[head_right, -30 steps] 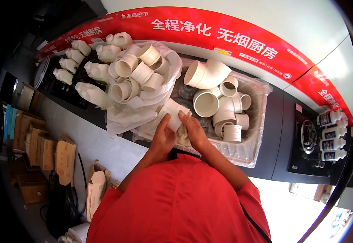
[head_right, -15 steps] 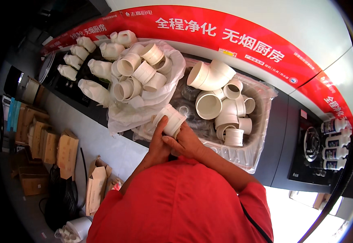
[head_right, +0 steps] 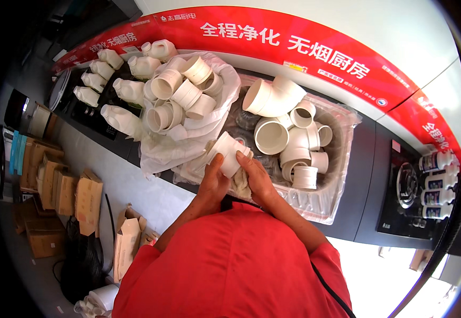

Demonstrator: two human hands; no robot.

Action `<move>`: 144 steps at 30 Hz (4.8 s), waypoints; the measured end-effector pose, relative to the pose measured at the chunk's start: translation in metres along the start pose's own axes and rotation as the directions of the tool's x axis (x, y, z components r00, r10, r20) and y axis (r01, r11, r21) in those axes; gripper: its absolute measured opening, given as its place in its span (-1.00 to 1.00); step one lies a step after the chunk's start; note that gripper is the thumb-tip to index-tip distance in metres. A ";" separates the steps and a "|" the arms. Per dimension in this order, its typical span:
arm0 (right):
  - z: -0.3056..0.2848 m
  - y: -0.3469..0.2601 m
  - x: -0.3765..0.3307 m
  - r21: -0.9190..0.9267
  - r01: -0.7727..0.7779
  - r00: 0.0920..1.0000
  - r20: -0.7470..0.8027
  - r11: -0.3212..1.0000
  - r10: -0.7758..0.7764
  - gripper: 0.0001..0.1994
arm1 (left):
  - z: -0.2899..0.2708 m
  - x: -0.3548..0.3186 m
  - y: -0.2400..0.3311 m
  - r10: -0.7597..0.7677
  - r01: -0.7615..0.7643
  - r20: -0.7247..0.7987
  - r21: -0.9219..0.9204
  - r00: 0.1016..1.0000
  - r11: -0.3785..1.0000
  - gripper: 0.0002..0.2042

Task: The person repeatedly wipes the interior and exterior of white plastic pipe fittings with a cloth. They pick up each fitting from a pile, wipe it thoroughly, and place it back into the pile. The task continues with multiple fittings throughout the clip.

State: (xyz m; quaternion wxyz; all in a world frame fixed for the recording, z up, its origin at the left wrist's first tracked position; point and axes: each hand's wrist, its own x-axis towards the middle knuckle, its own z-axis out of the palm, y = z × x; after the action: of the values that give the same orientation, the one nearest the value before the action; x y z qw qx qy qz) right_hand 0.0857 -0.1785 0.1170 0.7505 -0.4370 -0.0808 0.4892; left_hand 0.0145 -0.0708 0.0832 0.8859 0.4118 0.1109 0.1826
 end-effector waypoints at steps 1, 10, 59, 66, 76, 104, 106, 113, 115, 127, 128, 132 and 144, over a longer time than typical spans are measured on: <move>0.002 0.000 -0.001 0.012 -0.009 1.000 0.007 1.000 0.009 -0.53 | 0.003 0.001 0.001 0.005 -0.005 0.007 -0.061 1.000 0.998 -0.46; -0.003 0.003 0.001 -0.750 0.593 0.785 0.455 0.294 -0.421 -0.59 | 0.014 -0.005 0.007 -0.304 0.269 -0.136 -0.224 0.943 0.937 -0.50; -0.015 -0.004 -0.001 -0.461 0.251 0.957 0.251 0.851 -0.146 -0.64 | 0.009 0.012 0.007 -0.188 0.182 -0.077 -0.080 0.979 0.980 -0.51; -0.033 -0.021 -0.019 -0.482 0.105 0.992 0.114 0.870 -0.056 -0.63 | -0.005 0.036 0.034 -0.058 0.005 -0.176 -0.290 0.983 0.957 -0.49; -0.042 -0.019 0.001 -0.352 0.314 0.884 -0.231 0.882 -0.407 -0.64 | -0.018 0.014 0.039 -0.247 0.323 0.257 -0.315 0.934 0.892 -0.19; -0.012 -0.013 0.018 0.239 0.288 0.953 -0.165 0.927 -0.253 -0.59 | -0.017 0.000 0.012 -0.193 0.202 0.078 -0.131 0.978 0.971 -0.28; -0.017 -0.015 0.020 0.141 0.326 0.933 -0.210 0.935 -0.294 -0.58 | -0.007 0.007 0.020 -0.197 0.220 0.109 -0.276 0.974 0.936 -0.28; -0.018 -0.018 0.017 -0.578 0.501 0.616 -0.284 0.644 -0.735 -0.72 | 0.002 0.020 0.018 -0.303 0.263 0.060 -0.674 0.951 0.691 -0.35; -0.023 -0.012 0.019 -0.847 0.480 0.473 0.031 0.228 -0.881 -0.71 | 0.004 0.019 0.015 -0.283 0.234 0.045 -0.693 0.958 0.682 -0.38; -0.006 0.011 0.020 -0.867 0.319 0.762 -0.004 0.382 -0.648 -0.64 | 0.013 0.016 0.011 -0.224 0.196 0.001 -0.489 0.975 0.850 -0.50; -0.007 0.015 0.021 -0.785 0.362 0.803 -0.010 0.502 -0.596 -0.61 | 0.012 0.016 0.012 -0.218 0.187 -0.007 -0.481 0.976 0.856 -0.51; -0.007 0.000 0.014 -0.426 0.316 0.944 0.056 0.848 -0.324 -0.56 | 0.008 0.017 0.011 -0.195 0.159 -0.031 -0.460 0.980 0.874 -0.52; -0.013 -0.008 0.007 -0.201 0.153 0.973 0.202 0.968 -0.112 -0.60 | 0.006 0.020 0.009 -0.239 0.191 -0.038 -0.490 0.970 0.850 -0.49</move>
State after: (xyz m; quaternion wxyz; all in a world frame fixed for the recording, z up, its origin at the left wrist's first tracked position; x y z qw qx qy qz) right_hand 0.1014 -0.1817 0.1131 0.7187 -0.4607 -0.2335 0.4655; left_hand 0.0329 -0.0610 0.0927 0.9688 0.1532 0.1501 0.1241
